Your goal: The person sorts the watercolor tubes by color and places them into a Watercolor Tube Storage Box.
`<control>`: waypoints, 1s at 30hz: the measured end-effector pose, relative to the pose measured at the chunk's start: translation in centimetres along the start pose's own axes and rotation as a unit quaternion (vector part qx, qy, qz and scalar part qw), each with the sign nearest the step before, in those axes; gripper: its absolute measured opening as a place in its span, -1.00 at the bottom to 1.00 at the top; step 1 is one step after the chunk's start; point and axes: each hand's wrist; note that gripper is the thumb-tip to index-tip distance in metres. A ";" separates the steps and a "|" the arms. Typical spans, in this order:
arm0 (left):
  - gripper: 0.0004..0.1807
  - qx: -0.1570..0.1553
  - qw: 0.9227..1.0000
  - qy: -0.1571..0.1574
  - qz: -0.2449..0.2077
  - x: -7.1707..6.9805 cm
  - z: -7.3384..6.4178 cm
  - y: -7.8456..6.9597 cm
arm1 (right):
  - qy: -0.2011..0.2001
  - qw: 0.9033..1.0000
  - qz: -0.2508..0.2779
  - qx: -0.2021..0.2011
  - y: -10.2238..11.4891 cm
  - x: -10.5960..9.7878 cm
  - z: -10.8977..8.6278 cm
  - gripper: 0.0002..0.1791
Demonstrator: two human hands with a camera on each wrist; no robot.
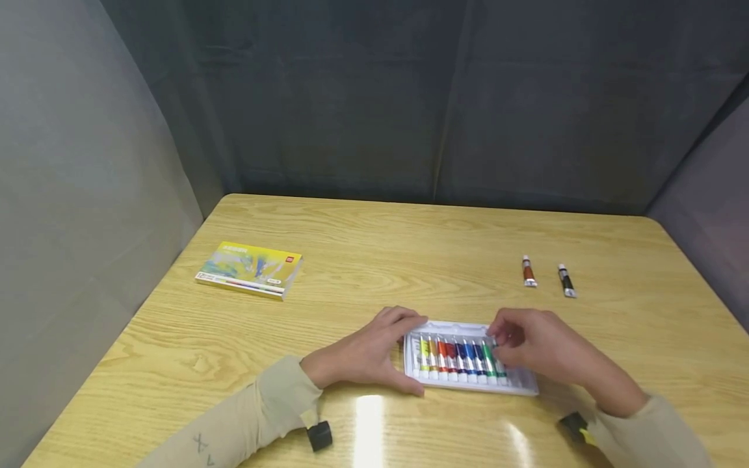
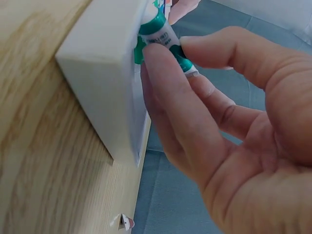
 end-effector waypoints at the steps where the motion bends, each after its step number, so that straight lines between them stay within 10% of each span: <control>1: 0.22 0.000 1.000 0.000 -0.001 0.0 0.0 0.0 | 0.002 1.000 0.000 0.000 -0.1 0.0 0.0 -0.74; 30: 0.22 0.003 1.000 0.003 -0.003 0.0 0.0 0.1 | 0.014 0.997 -0.067 0.028 0.2 -0.2 0.4 -0.75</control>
Point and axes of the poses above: each hand's wrist, its own z-axis towards the middle knuckle, its own x-axis out of the palm, y = z × x, and after that the axes turned 11 degrees about -z, right-handed
